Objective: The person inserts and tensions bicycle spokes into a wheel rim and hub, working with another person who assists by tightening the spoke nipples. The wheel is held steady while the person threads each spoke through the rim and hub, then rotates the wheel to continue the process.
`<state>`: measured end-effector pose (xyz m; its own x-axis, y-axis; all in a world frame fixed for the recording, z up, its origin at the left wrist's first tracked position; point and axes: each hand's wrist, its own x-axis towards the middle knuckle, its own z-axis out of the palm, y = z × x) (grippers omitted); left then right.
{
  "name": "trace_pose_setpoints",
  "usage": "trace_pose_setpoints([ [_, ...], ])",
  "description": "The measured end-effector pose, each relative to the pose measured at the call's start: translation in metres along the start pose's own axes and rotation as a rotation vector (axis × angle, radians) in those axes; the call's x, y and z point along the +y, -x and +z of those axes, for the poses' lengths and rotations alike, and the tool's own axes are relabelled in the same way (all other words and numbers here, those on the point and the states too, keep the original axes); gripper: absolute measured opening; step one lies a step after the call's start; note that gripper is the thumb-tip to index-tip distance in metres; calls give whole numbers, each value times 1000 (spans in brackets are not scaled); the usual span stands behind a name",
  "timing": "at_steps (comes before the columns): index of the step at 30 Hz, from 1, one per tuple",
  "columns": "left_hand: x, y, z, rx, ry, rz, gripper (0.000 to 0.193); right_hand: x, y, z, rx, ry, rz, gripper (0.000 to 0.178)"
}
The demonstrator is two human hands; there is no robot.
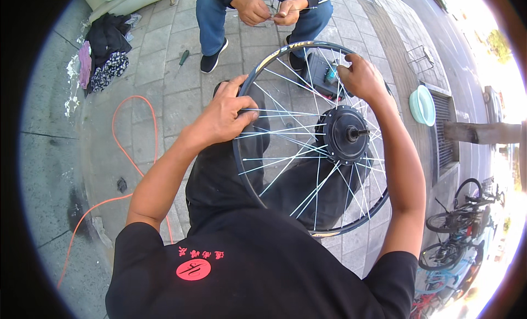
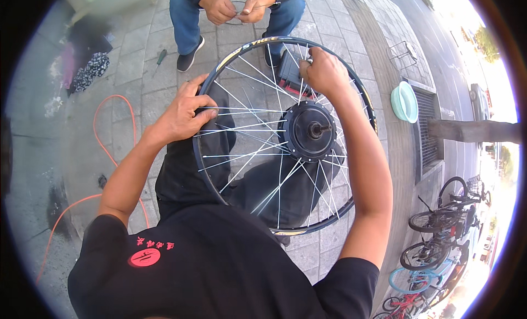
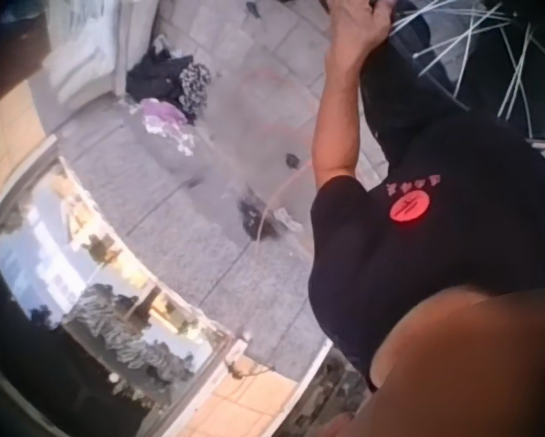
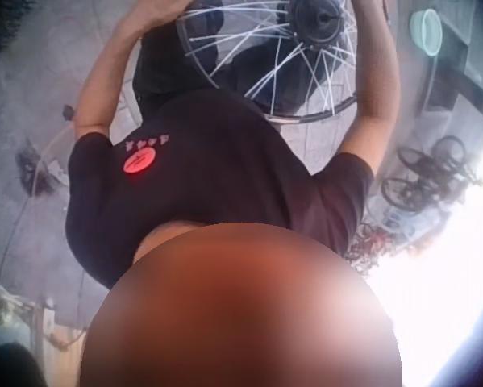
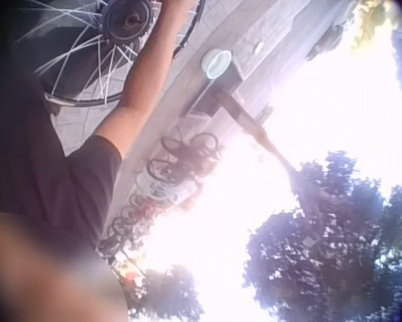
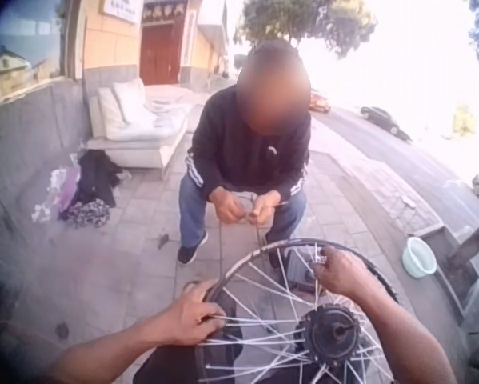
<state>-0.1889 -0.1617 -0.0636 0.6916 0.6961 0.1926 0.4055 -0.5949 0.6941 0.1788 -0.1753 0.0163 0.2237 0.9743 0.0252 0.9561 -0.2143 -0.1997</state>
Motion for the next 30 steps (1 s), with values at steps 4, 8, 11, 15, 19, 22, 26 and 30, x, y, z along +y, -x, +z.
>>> trace_pose_setpoints([
  [4,3,2,6,41,-7,-13,18,-36,53,-18,-259,-255,-292,37],
  [8,1,2,2,15,-21,8,19,-65,74,24,-442,-198,-605,30],
  [11,-1,5,-6,-37,68,-30,26,-57,72,31,-434,-313,-575,25],
  [15,2,24,-9,94,393,-191,37,-57,81,35,-389,-348,-620,22],
  [19,22,54,-1,224,474,-337,40,-63,85,40,-407,-411,-570,23],
  [22,37,67,8,286,462,-379,45,-64,77,49,-328,-465,-459,25],
  [26,37,72,15,306,547,-439,54,-66,45,74,-25,-534,-102,32],
  [30,52,76,10,170,316,-577,58,-77,47,80,65,-241,-86,28],
])
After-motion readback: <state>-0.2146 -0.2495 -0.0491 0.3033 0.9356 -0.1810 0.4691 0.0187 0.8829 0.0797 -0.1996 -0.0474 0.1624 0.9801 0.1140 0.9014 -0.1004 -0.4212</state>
